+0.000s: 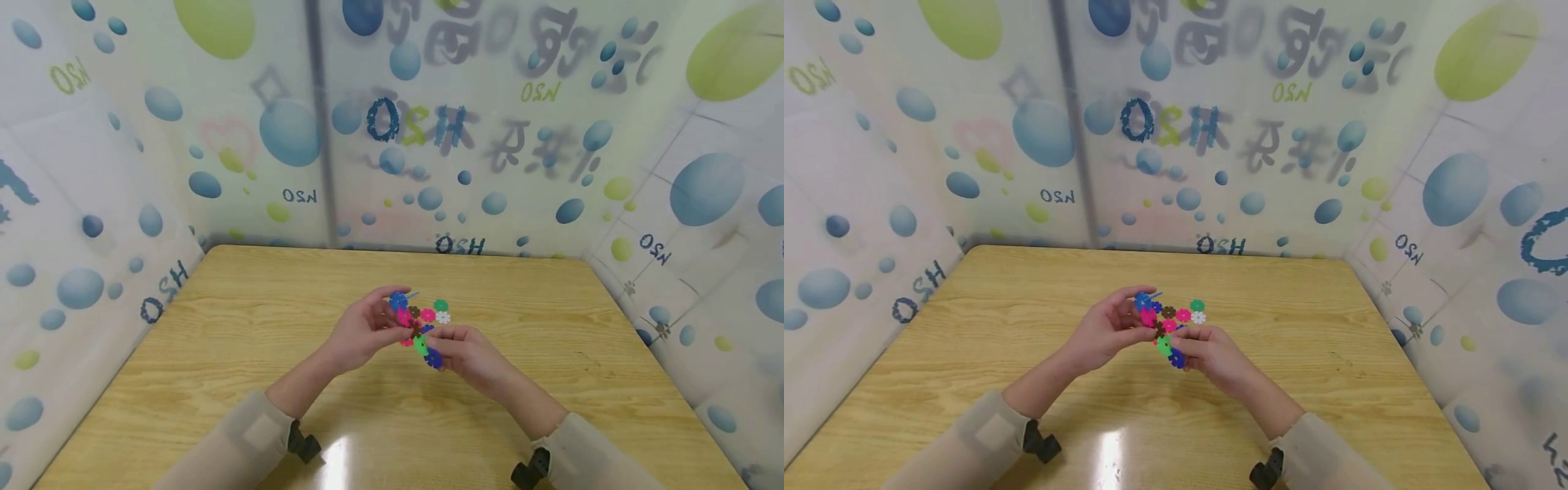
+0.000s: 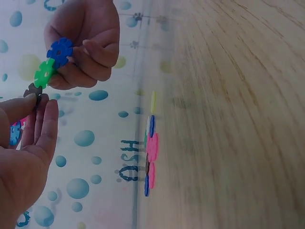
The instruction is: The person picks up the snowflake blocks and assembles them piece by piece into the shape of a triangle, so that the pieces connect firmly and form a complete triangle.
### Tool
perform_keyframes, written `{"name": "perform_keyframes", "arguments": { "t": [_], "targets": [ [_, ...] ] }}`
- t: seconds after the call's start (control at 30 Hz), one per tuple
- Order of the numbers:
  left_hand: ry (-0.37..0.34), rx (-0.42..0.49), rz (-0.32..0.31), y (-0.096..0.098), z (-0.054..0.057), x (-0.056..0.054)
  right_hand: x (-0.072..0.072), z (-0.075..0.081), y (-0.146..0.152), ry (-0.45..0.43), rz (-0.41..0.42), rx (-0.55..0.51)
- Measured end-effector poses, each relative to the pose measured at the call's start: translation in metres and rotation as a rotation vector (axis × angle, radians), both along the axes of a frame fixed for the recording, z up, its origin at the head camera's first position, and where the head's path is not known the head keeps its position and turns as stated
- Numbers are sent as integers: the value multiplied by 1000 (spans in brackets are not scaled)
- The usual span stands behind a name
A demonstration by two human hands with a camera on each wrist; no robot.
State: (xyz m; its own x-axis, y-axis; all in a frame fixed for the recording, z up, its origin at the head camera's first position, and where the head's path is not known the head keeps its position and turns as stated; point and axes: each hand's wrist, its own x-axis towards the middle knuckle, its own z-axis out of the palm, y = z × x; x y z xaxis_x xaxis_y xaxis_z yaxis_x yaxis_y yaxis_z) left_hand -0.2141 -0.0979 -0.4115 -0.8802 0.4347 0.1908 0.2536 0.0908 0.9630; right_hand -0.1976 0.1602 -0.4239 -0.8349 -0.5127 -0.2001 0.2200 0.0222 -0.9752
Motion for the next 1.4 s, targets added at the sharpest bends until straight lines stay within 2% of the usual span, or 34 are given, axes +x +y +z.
{"name": "perform_keyframes", "arguments": {
  "t": [0.3, 0.57, 0.83, 1.1, 1.23, 1.4],
  "targets": [
    [2, 39, -24, 6, -1, 3, 3, 6, -3, -32, -25, -40],
    [9, 14, -10, 6, 0, 3, 3, 9, -2, -43, -28, -14],
    [-64, 38, -63, 1, 3, 3, 1, 1, 2, -11, 24, 21],
    [20, -8, -14, 1, 7, 3, 0, -7, 4, -3, 41, 38],
    [25, 0, -11, 1, 7, 2, 0, -9, 4, -5, 43, 37],
    [23, -33, -1, 0, 7, 2, 1, -9, 2, -7, 45, 50]
  ]
}}
